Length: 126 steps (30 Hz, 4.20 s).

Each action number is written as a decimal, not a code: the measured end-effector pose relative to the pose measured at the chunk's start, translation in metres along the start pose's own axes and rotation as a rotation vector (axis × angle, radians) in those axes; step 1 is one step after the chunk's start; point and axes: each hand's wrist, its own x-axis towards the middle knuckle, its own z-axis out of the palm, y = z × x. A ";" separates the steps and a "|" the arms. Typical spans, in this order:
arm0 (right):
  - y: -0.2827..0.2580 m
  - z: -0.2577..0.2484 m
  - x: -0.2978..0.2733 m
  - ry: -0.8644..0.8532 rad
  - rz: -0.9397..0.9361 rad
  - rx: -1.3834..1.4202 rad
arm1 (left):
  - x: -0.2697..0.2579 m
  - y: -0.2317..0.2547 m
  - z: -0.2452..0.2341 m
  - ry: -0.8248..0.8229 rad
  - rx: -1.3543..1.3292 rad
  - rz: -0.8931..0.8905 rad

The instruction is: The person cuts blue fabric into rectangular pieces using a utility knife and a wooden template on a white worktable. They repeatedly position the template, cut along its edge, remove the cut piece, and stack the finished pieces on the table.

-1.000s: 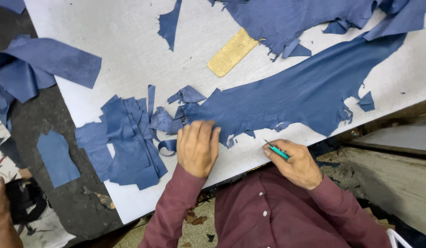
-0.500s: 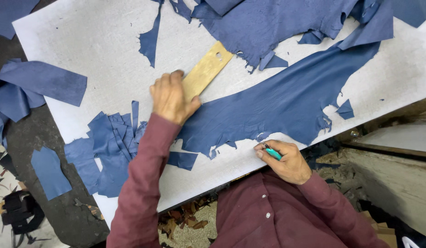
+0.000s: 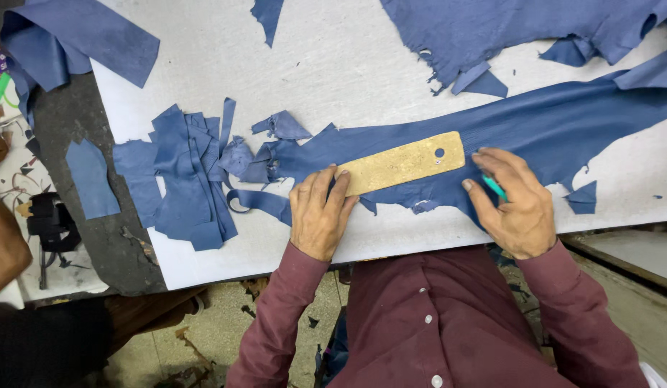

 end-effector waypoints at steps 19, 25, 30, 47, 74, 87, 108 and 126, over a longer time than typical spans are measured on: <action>-0.031 0.048 0.029 -0.016 -0.144 -0.138 | 0.022 -0.076 -0.021 -0.072 -0.108 0.076; -0.029 0.022 0.013 0.039 -0.022 0.099 | 0.023 -0.078 -0.023 -0.068 -0.118 0.097; -0.014 -0.004 -0.001 -0.042 0.324 0.069 | 0.019 -0.080 -0.021 -0.066 -0.119 0.097; -0.050 0.044 0.083 -0.141 -0.470 -0.117 | -0.011 0.023 0.021 -0.084 -0.009 -0.004; 0.018 -0.022 0.104 -0.189 -0.661 -0.392 | 0.000 0.037 0.020 -0.165 0.117 -0.045; -0.026 0.024 0.044 0.030 -0.021 -0.056 | 0.025 0.052 0.017 -0.178 0.277 -0.051; -0.078 0.063 -0.003 0.032 0.179 -0.369 | 0.041 0.007 -0.003 -0.351 0.122 0.157; -0.183 0.179 0.025 0.119 0.084 -0.035 | 0.183 -0.038 0.025 -1.069 0.145 0.600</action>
